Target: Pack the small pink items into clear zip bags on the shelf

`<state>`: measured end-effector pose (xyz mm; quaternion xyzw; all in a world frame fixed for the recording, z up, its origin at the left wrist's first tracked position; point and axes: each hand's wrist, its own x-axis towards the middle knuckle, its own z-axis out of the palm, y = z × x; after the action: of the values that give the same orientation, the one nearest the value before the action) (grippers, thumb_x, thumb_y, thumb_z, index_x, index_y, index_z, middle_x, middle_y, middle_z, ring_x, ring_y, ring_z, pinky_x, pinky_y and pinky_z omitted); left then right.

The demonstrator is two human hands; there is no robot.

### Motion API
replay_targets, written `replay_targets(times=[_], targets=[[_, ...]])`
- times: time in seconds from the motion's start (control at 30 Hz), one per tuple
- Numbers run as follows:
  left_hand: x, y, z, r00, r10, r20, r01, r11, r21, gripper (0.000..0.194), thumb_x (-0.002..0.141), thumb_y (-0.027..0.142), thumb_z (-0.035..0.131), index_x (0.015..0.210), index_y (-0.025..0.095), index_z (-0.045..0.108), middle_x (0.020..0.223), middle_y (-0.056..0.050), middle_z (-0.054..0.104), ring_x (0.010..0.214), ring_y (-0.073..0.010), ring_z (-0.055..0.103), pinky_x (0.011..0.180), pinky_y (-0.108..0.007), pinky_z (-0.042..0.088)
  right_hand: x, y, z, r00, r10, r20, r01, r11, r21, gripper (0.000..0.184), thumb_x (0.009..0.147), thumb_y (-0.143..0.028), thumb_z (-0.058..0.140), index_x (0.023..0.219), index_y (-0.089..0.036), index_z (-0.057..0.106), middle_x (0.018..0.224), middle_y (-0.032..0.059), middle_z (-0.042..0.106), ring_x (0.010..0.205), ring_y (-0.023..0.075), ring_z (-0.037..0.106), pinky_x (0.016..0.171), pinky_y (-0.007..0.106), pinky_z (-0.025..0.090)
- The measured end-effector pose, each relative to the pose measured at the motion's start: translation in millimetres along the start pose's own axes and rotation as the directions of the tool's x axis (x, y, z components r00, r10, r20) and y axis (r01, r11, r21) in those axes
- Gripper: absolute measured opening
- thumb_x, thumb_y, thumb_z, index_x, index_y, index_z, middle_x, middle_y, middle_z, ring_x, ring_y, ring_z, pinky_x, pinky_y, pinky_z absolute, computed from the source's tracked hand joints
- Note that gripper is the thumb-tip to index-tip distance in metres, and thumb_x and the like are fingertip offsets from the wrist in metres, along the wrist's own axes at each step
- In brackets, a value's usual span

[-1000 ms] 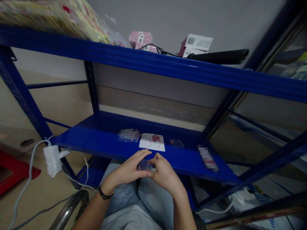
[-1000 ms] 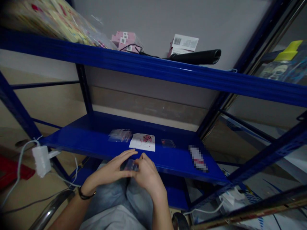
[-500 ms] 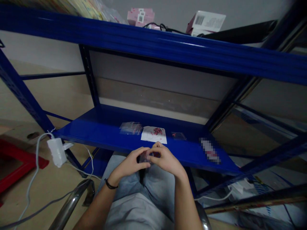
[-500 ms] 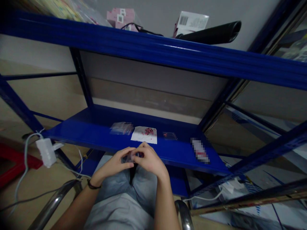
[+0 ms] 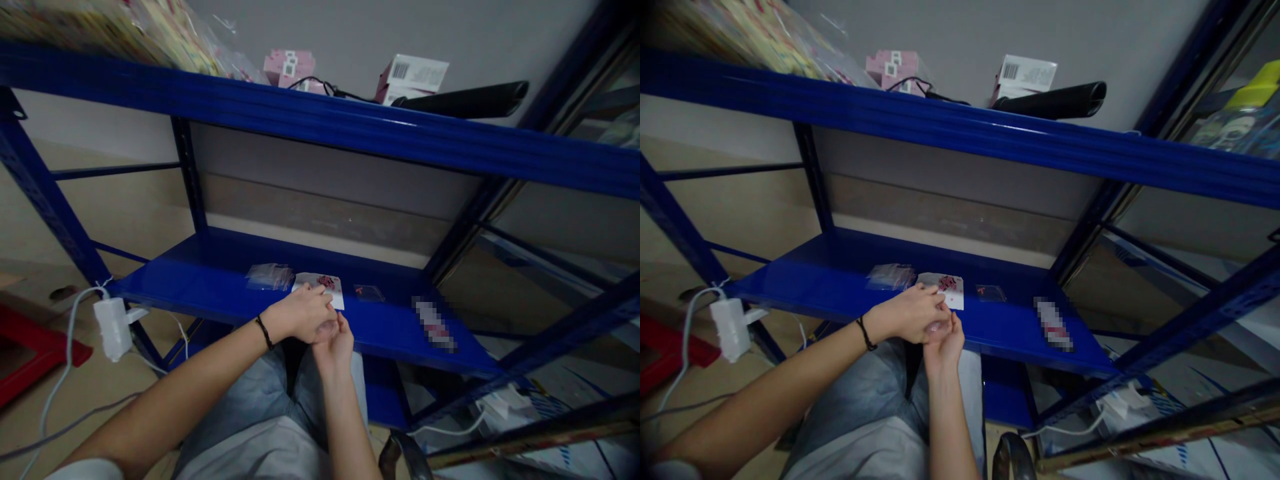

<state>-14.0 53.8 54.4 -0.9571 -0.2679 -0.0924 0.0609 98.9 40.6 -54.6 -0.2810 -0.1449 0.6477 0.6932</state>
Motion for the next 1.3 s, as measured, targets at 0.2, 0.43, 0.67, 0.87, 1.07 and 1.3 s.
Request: replay_targets(times=[0.2,0.43,0.67,0.87,1.07,1.3], targets=[[-2.9,-0.5,-0.9,0.999,0.051,-0.018,-0.052,0.999,-0.002,0.016,0.078,0.028,0.064,0.09,0.022,0.072,0.099,-0.013,0.062,0.102,-0.0325,0.048,0.089,-0.046,0.038,5.6,13.6,-4.6,0.992,-0.126,-0.003,0.117,0.937,-0.328,0.026,0.081,-0.041,0.041,0.083,-0.023,0.059,0.089,0.0093,0.072,0.108,0.024,0.065,0.096,0.042,0.051],[-28.9,-39.5,8.5,0.974,-0.163,-0.154,0.073,0.879,-0.47,0.045,0.076,0.045,0.072,0.117,0.029,0.066,0.116,-0.007,0.059,0.112,-0.0295,0.048,0.099,-0.042,0.039,21.9,18.0,-15.4,0.986,-0.152,0.075,0.169,0.915,-0.365,0.03,0.08,-0.042,0.039,0.092,-0.023,0.059,0.101,0.0125,0.067,0.113,0.0255,0.061,0.091,0.046,0.054],[-96.6,-125.5,55.7,0.573,-0.77,-0.28,0.051,0.375,-0.926,0.058,0.085,0.046,0.06,0.133,0.016,0.051,0.127,-0.012,0.06,0.119,-0.0295,0.054,0.102,-0.04,0.041,115.7,-57.4,3.2,0.947,-0.317,-0.045,0.259,0.841,-0.476,0.018,0.086,-0.025,0.034,0.072,-0.025,0.045,0.066,0.0001,0.052,0.055,0.0134,0.054,0.066,0.031,0.058],[-101.2,-185.5,59.1,0.597,-0.73,-0.334,0.482,0.659,-0.578,0.05,0.081,0.048,0.063,0.122,0.02,0.062,0.128,-0.009,0.062,0.124,-0.0302,0.049,0.11,-0.044,0.031,177.7,-84.0,24.9,0.985,-0.174,0.012,0.123,0.644,-0.755,0.025,0.09,-0.03,0.046,0.066,-0.022,0.046,0.049,-0.0041,0.045,0.043,0.0119,0.045,0.046,0.023,0.045],[-48.0,-184.1,98.9,0.858,-0.514,-0.014,0.486,0.819,-0.307,0.062,0.083,0.058,0.058,0.136,0.024,0.055,0.141,-0.009,0.055,0.137,-0.0321,0.039,0.113,-0.044,0.026,186.5,-57.4,23.1,0.982,-0.18,0.06,0.109,0.279,-0.954,0.027,0.089,-0.03,0.053,0.066,-0.018,0.061,0.071,0.009,0.067,0.08,0.0218,0.065,0.069,0.028,0.045],[-38.4,-169.9,128.9,0.814,-0.54,0.215,0.577,0.796,-0.183,0.086,0.082,0.081,0.033,0.154,0.036,0.022,0.162,-0.009,0.018,0.148,-0.0388,0.011,0.114,-0.06,0.007,172.8,-43.5,22.4,0.913,-0.052,0.405,0.277,-0.652,-0.706,0.042,0.102,-0.039,0.032,0.101,-0.018,0.068,0.107,0.0128,0.07,0.1,0.0239,0.063,0.082,0.031,0.041]])
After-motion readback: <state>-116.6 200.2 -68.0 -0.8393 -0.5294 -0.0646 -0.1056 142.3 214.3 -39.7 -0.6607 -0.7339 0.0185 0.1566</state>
